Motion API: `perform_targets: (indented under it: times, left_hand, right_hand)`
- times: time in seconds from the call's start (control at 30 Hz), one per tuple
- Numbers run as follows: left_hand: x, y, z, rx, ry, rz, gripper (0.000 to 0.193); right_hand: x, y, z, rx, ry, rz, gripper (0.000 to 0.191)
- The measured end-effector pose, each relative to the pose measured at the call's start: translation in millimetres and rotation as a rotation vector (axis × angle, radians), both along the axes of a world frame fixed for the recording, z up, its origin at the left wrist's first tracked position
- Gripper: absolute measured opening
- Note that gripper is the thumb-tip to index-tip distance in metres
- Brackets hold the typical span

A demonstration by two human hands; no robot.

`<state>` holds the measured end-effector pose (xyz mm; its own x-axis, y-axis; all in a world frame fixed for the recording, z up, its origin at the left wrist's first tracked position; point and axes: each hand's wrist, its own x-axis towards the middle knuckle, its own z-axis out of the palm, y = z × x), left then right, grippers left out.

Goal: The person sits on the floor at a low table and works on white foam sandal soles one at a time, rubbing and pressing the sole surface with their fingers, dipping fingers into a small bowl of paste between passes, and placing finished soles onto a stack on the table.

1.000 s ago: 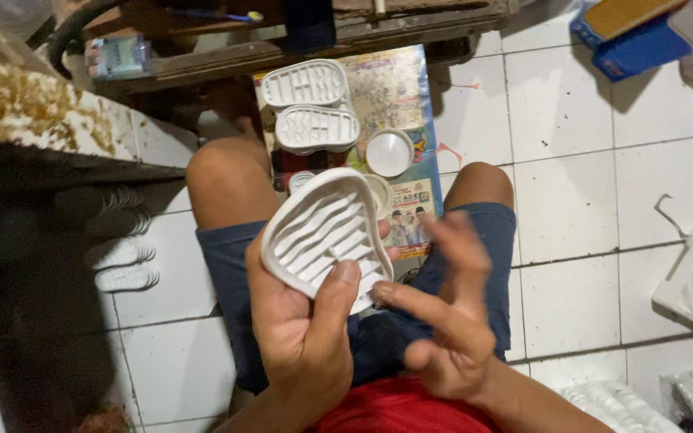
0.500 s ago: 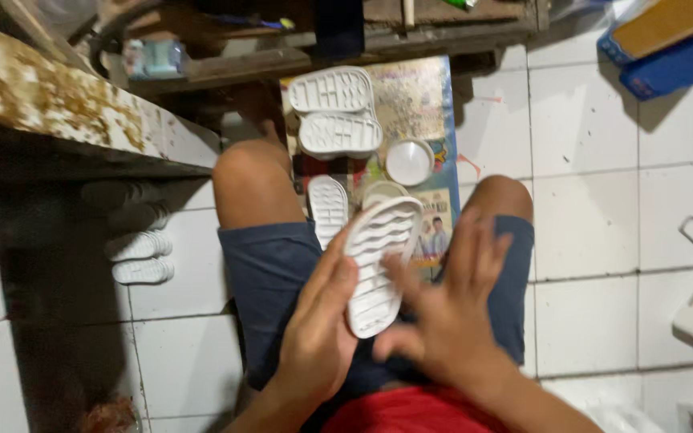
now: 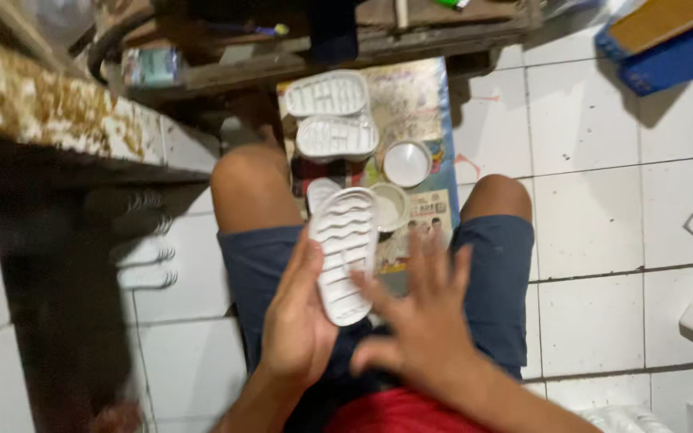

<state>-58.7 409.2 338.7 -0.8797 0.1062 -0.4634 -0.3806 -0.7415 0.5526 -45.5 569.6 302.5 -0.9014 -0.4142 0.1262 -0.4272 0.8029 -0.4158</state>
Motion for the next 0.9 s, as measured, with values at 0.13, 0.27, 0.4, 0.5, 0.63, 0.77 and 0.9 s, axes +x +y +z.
perform_targets:
  times: [0.13, 0.27, 0.4, 0.5, 0.63, 0.77, 0.9]
  left_hand:
    - [7, 6, -7, 0.0, -0.092, -0.128, 0.056]
    - [-2, -7, -14, 0.029, -0.042, -0.012, 0.058]
    - [1, -14, -14, 0.019, 0.094, 0.09, 0.06]
    - [24, 7, -15, -0.096, 0.208, 0.068, 0.062]
    - [51, 25, -21, -0.14, 0.154, 0.006, 0.066]
    - [61, 25, -27, -0.152, 0.129, -0.012, 0.065]
    - [66, 19, -34, -0.067, 0.019, -0.007, 0.06]
  right_hand:
    - [-1, 3, -8, -0.072, -0.072, -0.128, 0.1]
    - [26, 1, -14, -0.087, -0.042, 0.131, 0.092]
    - [44, 4, -22, -0.174, -0.144, 0.097, 0.09]
    - [39, 10, -26, -0.345, -0.2, 0.002, 0.089]
    - [22, 13, -19, -0.549, -0.234, -0.058, 0.086]
    - [17, 10, -6, -0.488, -0.197, -0.044, 0.079]
    - [17, 12, -5, -0.293, -0.154, 0.064, 0.078]
